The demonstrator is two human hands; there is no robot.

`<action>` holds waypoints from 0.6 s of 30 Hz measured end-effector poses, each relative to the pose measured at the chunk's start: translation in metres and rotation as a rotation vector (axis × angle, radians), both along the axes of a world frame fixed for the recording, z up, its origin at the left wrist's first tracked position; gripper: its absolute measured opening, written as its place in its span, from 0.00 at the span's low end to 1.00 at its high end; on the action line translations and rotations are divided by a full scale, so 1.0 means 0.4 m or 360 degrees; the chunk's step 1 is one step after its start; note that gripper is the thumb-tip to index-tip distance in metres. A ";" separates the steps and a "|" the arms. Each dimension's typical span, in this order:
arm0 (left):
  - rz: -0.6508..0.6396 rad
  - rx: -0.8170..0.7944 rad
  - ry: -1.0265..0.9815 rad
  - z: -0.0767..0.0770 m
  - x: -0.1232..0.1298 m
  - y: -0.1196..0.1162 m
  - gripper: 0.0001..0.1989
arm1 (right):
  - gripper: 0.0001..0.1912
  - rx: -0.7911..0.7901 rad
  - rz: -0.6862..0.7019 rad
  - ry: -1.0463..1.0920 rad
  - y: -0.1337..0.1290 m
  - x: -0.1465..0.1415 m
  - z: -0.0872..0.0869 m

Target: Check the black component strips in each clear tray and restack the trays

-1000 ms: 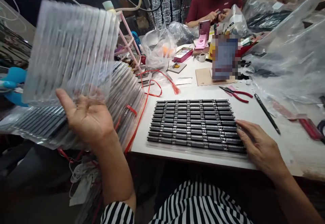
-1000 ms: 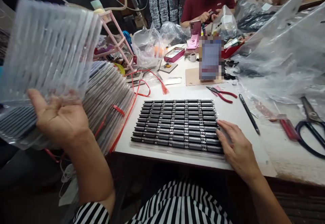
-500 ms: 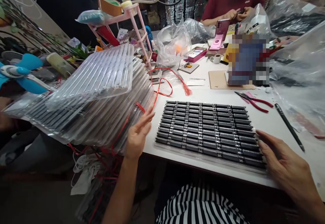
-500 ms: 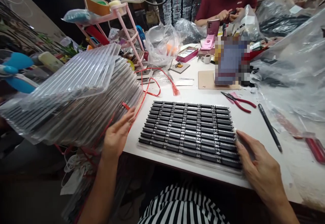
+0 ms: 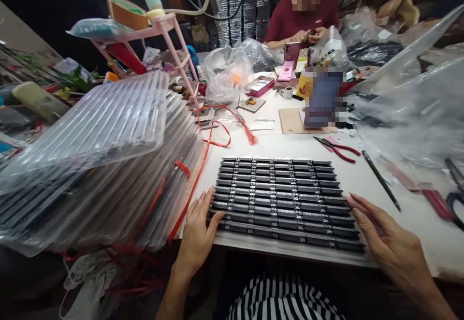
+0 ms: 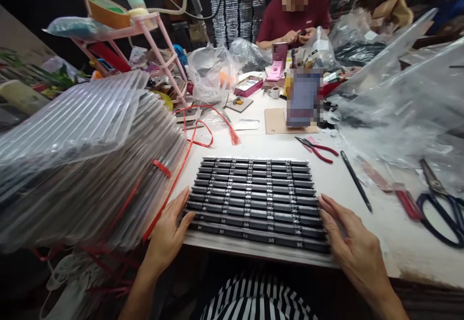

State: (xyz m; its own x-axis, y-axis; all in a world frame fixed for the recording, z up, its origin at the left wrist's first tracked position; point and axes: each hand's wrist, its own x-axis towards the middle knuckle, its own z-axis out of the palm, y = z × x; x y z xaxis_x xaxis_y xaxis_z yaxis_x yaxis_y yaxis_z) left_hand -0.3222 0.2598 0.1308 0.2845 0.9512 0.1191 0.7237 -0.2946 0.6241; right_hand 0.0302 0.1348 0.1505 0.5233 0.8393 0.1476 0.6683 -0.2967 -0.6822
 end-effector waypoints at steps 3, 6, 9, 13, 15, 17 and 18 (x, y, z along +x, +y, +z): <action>0.0116 -0.0046 -0.0069 -0.004 -0.002 -0.005 0.29 | 0.22 0.0056 -0.0032 0.0029 -0.015 -0.005 -0.007; 0.0196 -0.0132 -0.0145 -0.005 0.011 0.003 0.28 | 0.20 0.0103 -0.0018 0.0075 -0.019 -0.004 -0.020; 0.0104 -0.0125 -0.0109 -0.009 0.030 0.017 0.30 | 0.19 0.0160 0.0043 0.0094 -0.016 0.001 -0.030; -0.0062 -0.0016 0.0069 -0.023 0.039 0.031 0.33 | 0.17 0.0199 0.0115 0.0124 -0.012 0.005 -0.027; -0.0099 0.0011 0.0108 -0.027 0.037 0.035 0.32 | 0.16 0.0221 0.0134 0.0129 -0.009 0.005 -0.021; -0.0120 0.0022 0.0119 -0.028 0.035 0.039 0.31 | 0.16 0.0248 0.0151 0.0125 -0.008 0.004 -0.015; -0.0119 0.0018 0.0120 -0.028 0.034 0.040 0.31 | 0.16 0.0266 0.0158 0.0119 -0.007 0.004 -0.012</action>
